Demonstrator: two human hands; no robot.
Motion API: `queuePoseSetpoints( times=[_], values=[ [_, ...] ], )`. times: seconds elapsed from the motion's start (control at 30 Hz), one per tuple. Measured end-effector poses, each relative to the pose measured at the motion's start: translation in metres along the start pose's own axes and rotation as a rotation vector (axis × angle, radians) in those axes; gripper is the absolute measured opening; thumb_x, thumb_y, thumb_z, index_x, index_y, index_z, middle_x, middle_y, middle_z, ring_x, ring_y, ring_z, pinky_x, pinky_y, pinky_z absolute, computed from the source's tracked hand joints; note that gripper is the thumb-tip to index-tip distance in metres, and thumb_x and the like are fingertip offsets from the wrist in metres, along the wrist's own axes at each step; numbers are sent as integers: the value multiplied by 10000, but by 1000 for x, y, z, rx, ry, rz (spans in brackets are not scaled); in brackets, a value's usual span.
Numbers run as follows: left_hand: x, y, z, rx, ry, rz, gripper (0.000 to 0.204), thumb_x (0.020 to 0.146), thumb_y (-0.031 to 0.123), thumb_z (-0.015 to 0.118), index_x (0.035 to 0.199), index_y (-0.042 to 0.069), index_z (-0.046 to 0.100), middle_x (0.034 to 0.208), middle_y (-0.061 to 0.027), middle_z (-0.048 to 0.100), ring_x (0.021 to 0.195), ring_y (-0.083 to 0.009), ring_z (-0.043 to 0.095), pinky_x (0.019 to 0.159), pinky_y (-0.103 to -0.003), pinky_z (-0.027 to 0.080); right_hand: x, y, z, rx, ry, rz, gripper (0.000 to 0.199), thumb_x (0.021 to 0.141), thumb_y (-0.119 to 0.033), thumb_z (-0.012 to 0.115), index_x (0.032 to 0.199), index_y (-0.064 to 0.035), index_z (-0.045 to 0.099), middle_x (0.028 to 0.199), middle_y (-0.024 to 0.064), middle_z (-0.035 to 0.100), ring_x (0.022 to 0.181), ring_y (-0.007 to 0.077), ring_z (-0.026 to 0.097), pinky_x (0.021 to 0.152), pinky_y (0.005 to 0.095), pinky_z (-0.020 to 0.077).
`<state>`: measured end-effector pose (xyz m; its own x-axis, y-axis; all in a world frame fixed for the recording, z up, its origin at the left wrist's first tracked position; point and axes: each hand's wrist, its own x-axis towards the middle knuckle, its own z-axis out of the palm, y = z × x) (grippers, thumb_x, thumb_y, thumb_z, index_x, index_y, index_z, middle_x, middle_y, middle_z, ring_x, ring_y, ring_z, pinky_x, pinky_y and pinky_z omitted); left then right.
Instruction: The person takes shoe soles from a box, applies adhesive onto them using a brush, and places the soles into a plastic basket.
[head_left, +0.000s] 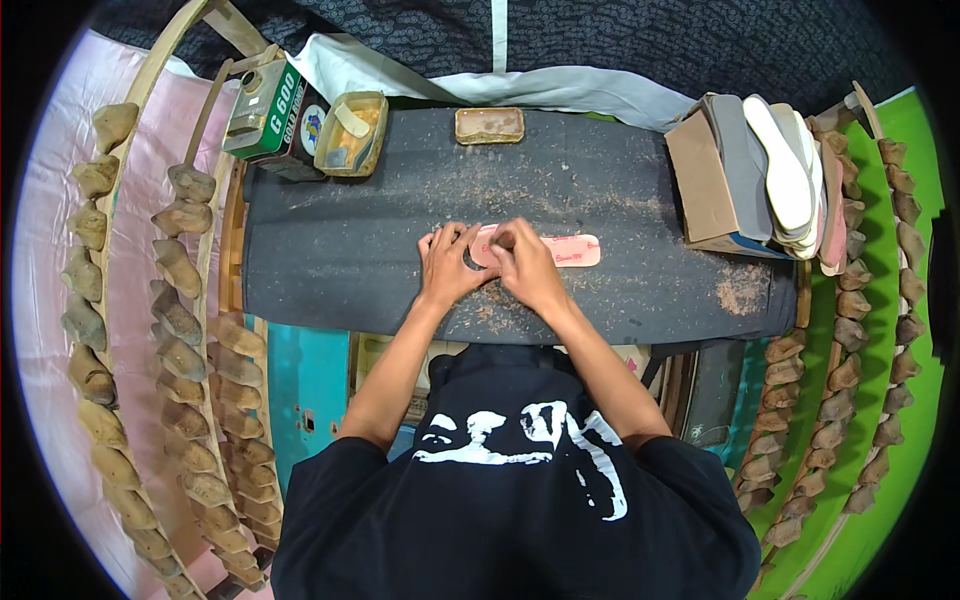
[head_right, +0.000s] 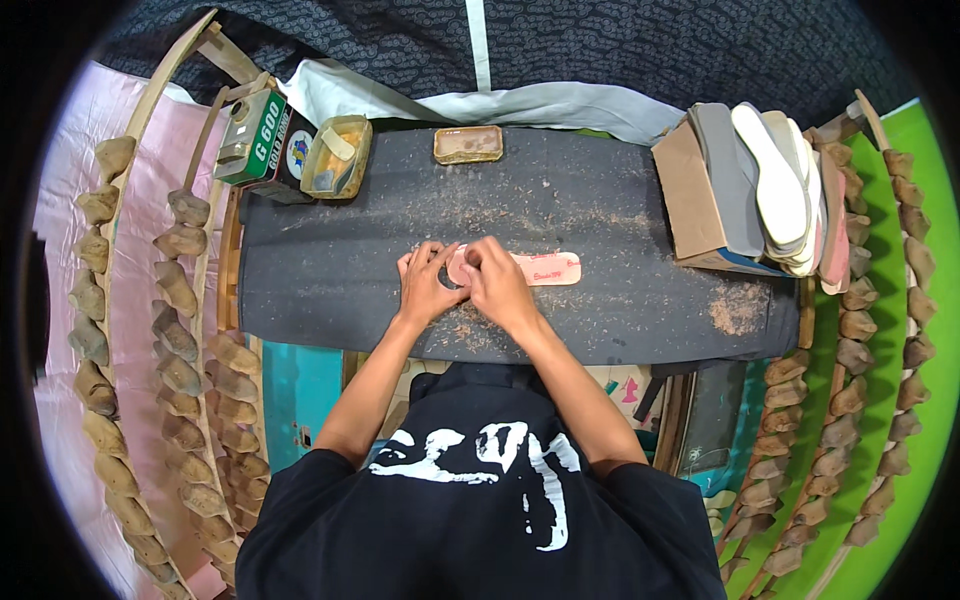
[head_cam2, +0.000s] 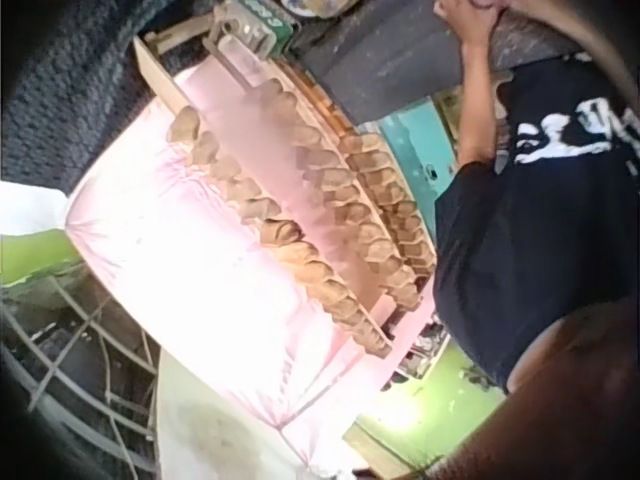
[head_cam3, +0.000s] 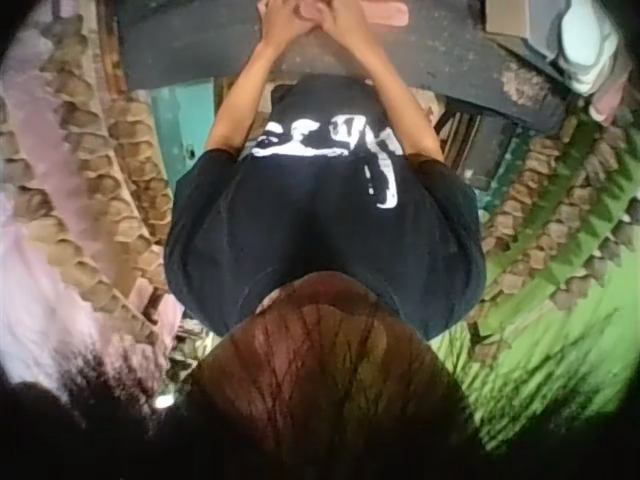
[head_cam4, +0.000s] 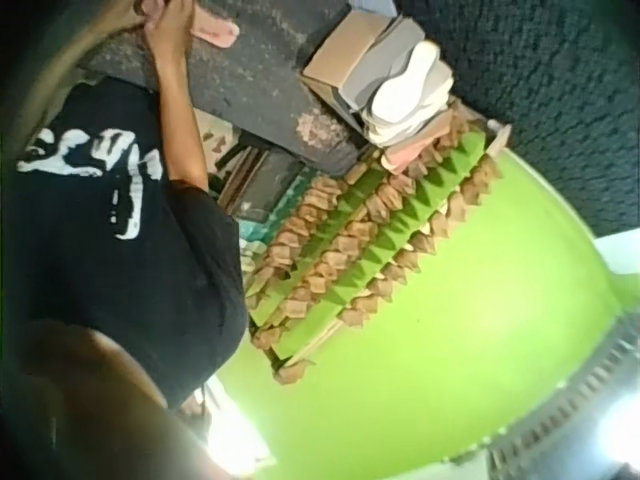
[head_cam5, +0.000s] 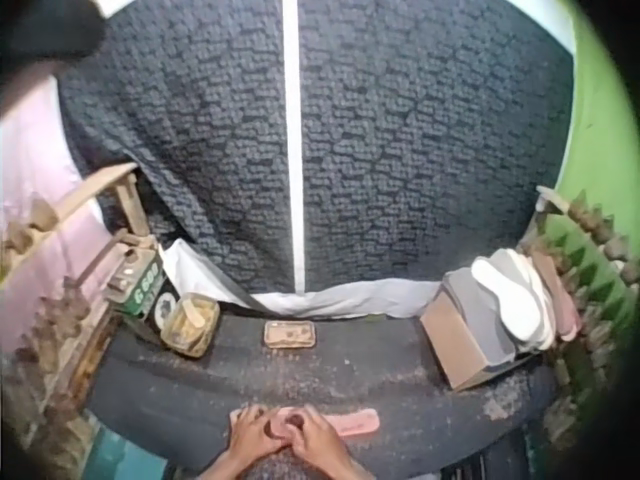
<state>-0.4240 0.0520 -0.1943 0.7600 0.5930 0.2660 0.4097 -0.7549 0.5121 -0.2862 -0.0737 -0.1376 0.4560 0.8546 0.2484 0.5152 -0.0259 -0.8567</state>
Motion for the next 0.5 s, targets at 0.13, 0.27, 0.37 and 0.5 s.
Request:
queuePoseSetpoints(
  times=[0.13, 0.27, 0.37, 0.5],
  values=[
    [4, -22, -4, -134, -67, 43, 798, 637, 463, 981, 1327, 134, 748, 1184, -15, 669, 965, -198, 669, 1004, -399, 395, 17, 16, -5, 67, 39, 138, 172, 960, -13, 672, 1112, 30, 605, 1075, 208, 638, 971, 406, 690, 850, 476, 545],
    [5, -22, -4, -203, -72, 3, 739, 628, 417, 996, 1262, 125, 753, 1195, 0, 674, 913, -185, 676, 986, -384, 407, 18, 3, 9, -162, 95, -26, 189, 933, -9, 684, 1092, 10, 585, 1043, 198, 592, 957, 434, 637, 837, 503, 515],
    [6, -18, -5, -183, -56, -50, 783, 614, 459, 995, 1267, 122, 726, 1165, 1, 670, 904, -179, 675, 987, -393, 403, 17, -5, 22, -129, 42, -21, 203, 929, -4, 684, 1109, 6, 591, 1075, 196, 605, 986, 412, 657, 859, 484, 523],
    [7, -13, -12, -145, -120, -89, 817, 626, 516, 977, 1291, 121, 713, 1163, -29, 654, 1055, -211, 653, 1014, -412, 390, 24, 19, 12, 94, 164, 222, 202, 949, -22, 701, 1124, -1, 604, 1061, 162, 674, 989, 309, 710, 881, 418, 548]
  ],
)
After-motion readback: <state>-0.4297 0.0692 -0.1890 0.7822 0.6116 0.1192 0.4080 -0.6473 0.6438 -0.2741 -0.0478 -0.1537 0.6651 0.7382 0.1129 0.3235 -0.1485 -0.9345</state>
